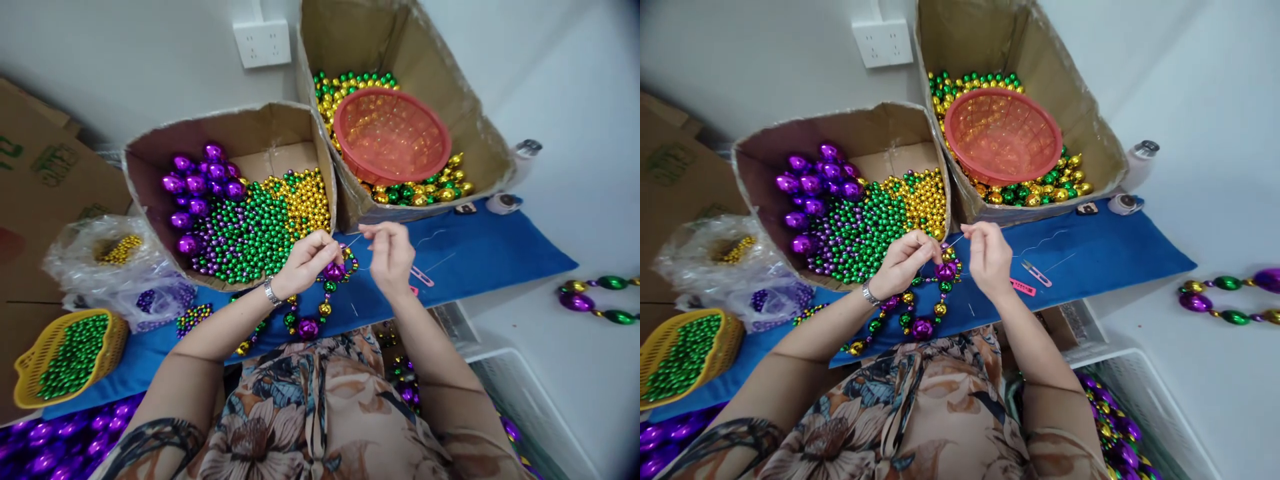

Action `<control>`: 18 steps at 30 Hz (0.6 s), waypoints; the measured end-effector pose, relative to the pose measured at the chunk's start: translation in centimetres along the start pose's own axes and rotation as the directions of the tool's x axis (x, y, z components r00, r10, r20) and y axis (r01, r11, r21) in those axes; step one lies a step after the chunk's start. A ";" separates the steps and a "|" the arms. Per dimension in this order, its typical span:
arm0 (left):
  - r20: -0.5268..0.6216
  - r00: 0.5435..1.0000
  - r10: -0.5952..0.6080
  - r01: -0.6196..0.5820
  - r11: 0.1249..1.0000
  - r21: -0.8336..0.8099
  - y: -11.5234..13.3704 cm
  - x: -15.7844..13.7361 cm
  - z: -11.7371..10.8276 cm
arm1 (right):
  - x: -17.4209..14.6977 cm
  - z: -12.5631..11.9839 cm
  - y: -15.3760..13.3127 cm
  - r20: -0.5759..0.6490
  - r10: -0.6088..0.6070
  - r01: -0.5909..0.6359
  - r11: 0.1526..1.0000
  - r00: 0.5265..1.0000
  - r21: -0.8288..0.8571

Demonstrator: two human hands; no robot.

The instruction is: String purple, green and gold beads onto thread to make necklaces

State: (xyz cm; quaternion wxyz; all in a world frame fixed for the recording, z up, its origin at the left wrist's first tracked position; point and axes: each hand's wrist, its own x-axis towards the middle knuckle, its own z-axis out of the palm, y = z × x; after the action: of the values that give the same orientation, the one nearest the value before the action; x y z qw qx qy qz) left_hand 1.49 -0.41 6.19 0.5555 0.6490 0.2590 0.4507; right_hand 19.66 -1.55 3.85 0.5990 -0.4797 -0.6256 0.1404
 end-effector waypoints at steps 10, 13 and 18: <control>-0.039 0.998 0.046 -0.046 0.999 -0.001 0.7 1.1 -0.5 | 0.9 -1.9 1.5 0.454 -0.316 0.494 0.795 0.833 -0.352; -0.060 0.995 0.080 -0.081 0.996 -0.021 1.9 2.0 -0.2 | 1.6 -2.4 0.6 0.499 -0.347 0.556 0.748 0.794 -0.363; -0.071 0.992 0.102 -0.106 0.992 -0.065 4.3 3.2 0.3 | 2.6 -3.2 -1.6 0.524 -0.377 0.599 0.717 0.764 -0.357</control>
State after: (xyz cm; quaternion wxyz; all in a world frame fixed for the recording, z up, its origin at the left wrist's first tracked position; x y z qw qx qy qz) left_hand 2.50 1.01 11.24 0.5443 0.6265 0.2276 0.5094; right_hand 22.23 -1.62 7.49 0.3200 -0.3902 -0.8578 -0.0975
